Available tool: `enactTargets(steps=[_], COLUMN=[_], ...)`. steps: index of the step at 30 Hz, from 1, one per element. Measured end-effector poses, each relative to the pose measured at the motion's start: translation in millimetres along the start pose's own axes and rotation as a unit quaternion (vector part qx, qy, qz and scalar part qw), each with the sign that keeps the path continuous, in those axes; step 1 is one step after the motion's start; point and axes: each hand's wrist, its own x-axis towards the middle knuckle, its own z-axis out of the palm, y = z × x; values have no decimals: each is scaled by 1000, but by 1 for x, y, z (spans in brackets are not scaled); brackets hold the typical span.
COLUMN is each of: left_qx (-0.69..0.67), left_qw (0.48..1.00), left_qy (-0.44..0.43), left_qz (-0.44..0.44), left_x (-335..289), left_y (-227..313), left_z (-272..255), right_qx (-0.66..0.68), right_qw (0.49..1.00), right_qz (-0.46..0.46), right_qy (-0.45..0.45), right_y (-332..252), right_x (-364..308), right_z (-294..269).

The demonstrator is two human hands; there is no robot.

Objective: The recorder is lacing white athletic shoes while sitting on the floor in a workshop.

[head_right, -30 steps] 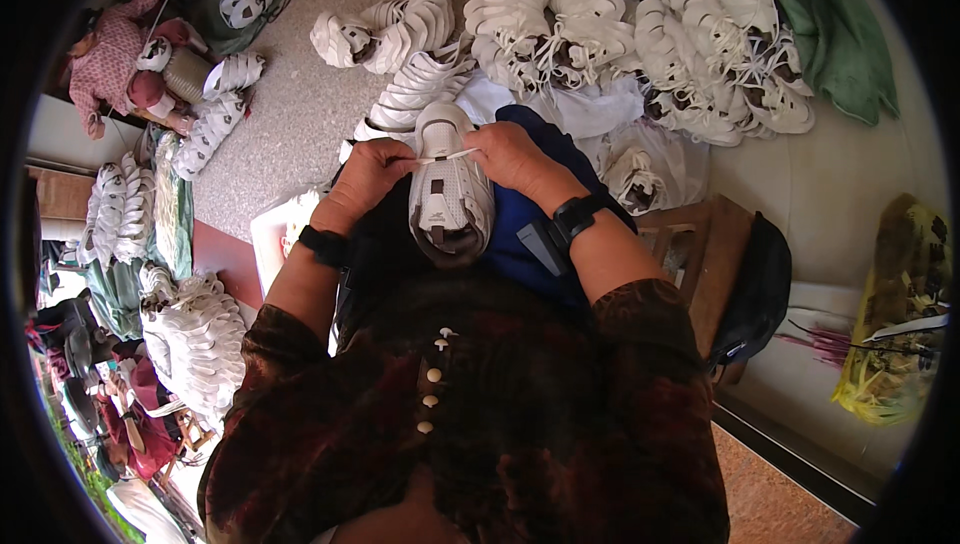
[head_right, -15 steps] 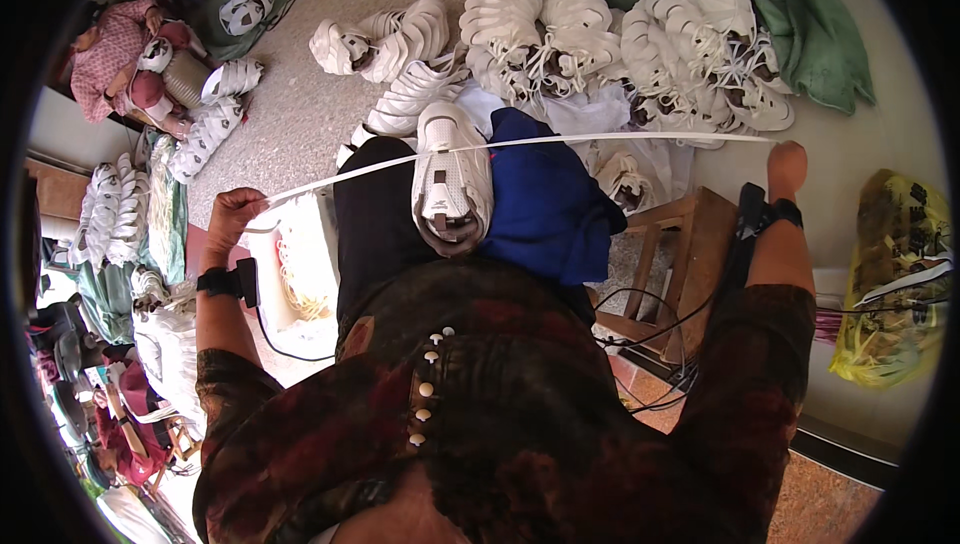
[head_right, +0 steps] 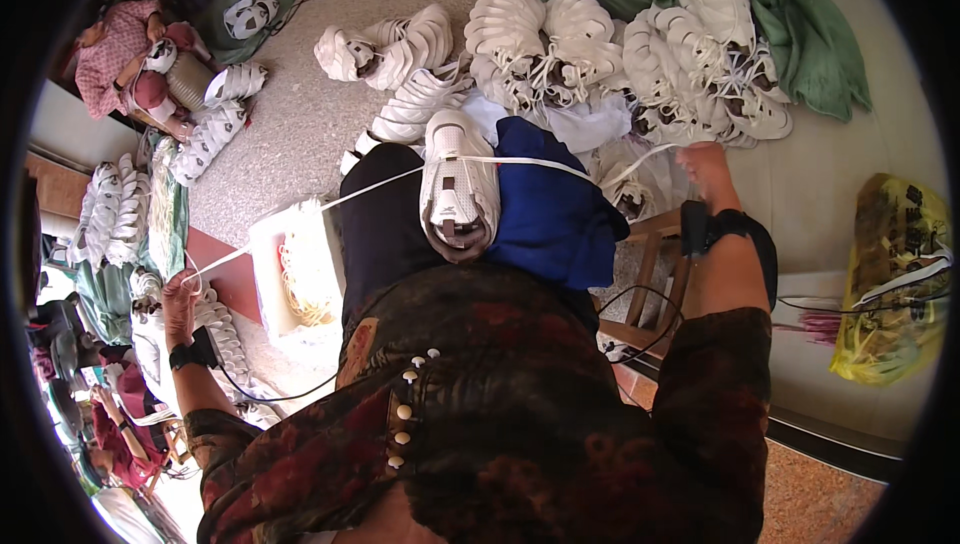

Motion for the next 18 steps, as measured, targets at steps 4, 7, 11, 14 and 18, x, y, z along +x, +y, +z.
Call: enactTargets(steps=[4, 7, 11, 14, 18], left_qx=[-63, -133, -74, -54, -7], left_qw=[998, 991, 993, 989, 966], left_qy=[-9, -2, 21, 14, -2], left_qz=[4, -15, -90, -136, -257], left_x=[4, -3, -23, -42, -52], left_y=[-28, -66, -61, -66, -80], left_z=[-21, -62, -78, -77, -39], right_qx=[38, 78, 58, 21, 36], right_qw=[965, 915, 938, 935, 957], right_qz=[-9, -33, -171, -280, -194], right_qy=[-260, -394, -295, -217, -211], right_y=[-58, -76, -66, -64, -64], right_x=[-42, -52, -38, -35, -36], right_z=[132, 209, 258, 272, 279])
